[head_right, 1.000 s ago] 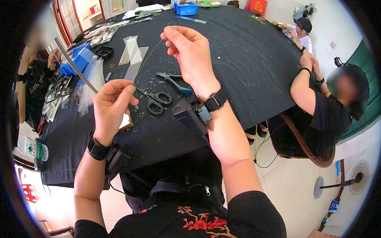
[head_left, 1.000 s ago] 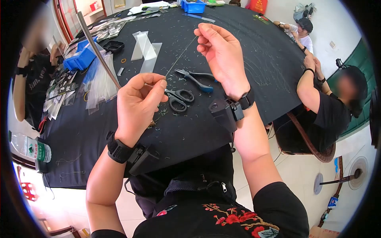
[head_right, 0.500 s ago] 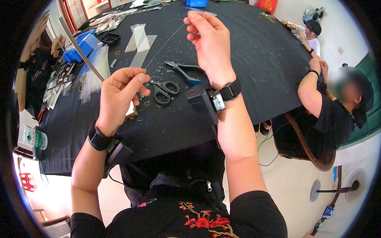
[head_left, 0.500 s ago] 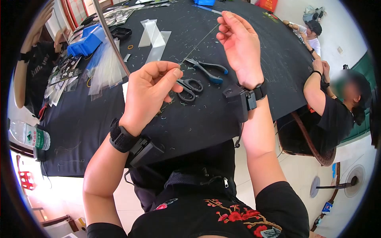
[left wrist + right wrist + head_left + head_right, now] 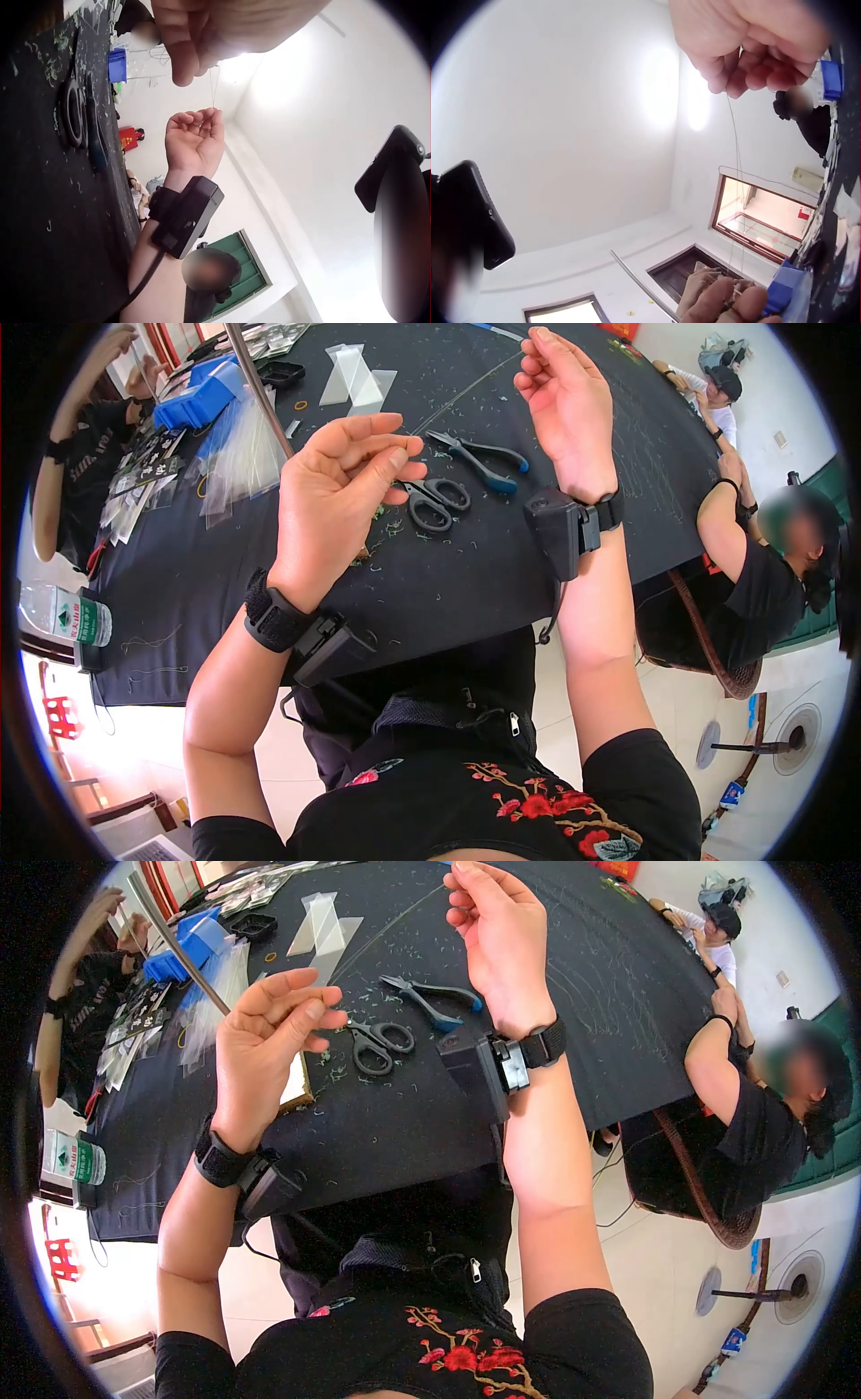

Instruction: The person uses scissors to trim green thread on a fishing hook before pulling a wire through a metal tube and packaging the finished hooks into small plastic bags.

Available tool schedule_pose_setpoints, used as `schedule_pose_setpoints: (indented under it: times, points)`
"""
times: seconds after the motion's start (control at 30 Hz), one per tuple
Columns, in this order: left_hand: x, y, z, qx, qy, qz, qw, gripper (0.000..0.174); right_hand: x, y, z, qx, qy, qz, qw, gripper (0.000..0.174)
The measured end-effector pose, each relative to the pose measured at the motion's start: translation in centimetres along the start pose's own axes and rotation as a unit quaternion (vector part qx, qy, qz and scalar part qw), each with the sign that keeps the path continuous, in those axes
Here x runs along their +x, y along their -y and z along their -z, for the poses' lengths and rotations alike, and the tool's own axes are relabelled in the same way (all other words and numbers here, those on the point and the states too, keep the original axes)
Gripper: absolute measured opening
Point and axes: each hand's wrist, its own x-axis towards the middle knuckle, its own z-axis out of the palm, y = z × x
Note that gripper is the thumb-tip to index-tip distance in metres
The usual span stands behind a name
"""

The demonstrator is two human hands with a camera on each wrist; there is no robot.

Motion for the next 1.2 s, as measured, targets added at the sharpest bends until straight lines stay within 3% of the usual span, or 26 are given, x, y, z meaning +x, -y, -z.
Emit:
schedule_pose_setpoints:
  times: [0.3,0.37,0.4,0.47,0.5,0.6,0.63,0.77,0.83,1.0,1.2]
  points:
    - [0.0,-0.3,0.0,0.036,-0.025,-0.031,0.999,0.026,-0.1,0.5,-0.2,0.055,-0.026,0.022,0.998,0.007]
    - [-0.2,-0.6,-0.1,0.069,-0.036,-0.027,0.997,0.026,-0.2,0.5,-0.6,-0.013,-0.086,0.182,0.979,0.008]
    - [-0.3,-0.7,-0.2,0.085,-0.040,-0.034,0.995,0.025,-0.6,0.5,-0.7,-0.012,-0.084,0.182,0.980,0.008]
    - [-0.3,-0.8,-0.3,0.102,-0.047,-0.042,0.993,0.024,-1.8,0.2,-1.0,-0.238,0.096,0.313,0.914,0.012]
    - [-0.4,-0.7,-0.3,0.131,-0.045,-0.071,0.988,0.025,-2.4,-0.2,-1.9,-0.230,0.171,0.289,0.913,0.011]
    - [0.0,-0.2,0.2,0.192,-0.037,-0.144,0.970,0.026,-3.2,-2.0,-2.8,-0.301,0.299,0.335,0.841,0.011]
    - [0.1,0.0,0.4,0.222,-0.029,-0.188,0.956,0.027,-3.5,-2.1,-3.0,-0.300,0.300,0.334,0.841,0.011]
    - [0.2,-0.1,0.5,0.228,-0.037,-0.207,0.951,0.028,-4.4,-2.2,-3.3,-0.345,0.285,0.222,0.866,0.012]
    - [0.4,0.0,0.4,0.237,-0.087,-0.249,0.935,0.026,-4.5,-2.0,-3.3,-0.353,0.272,0.185,0.876,0.014]
    - [0.4,-0.9,0.6,0.327,-0.088,-0.317,0.886,0.029,-4.6,-1.8,-3.3,-0.267,0.301,0.055,0.914,0.018]
    - [0.7,-0.7,1.0,0.374,-0.075,-0.357,0.853,0.033,-4.6,-2.0,-3.3,-0.252,0.324,-0.001,0.912,0.018]
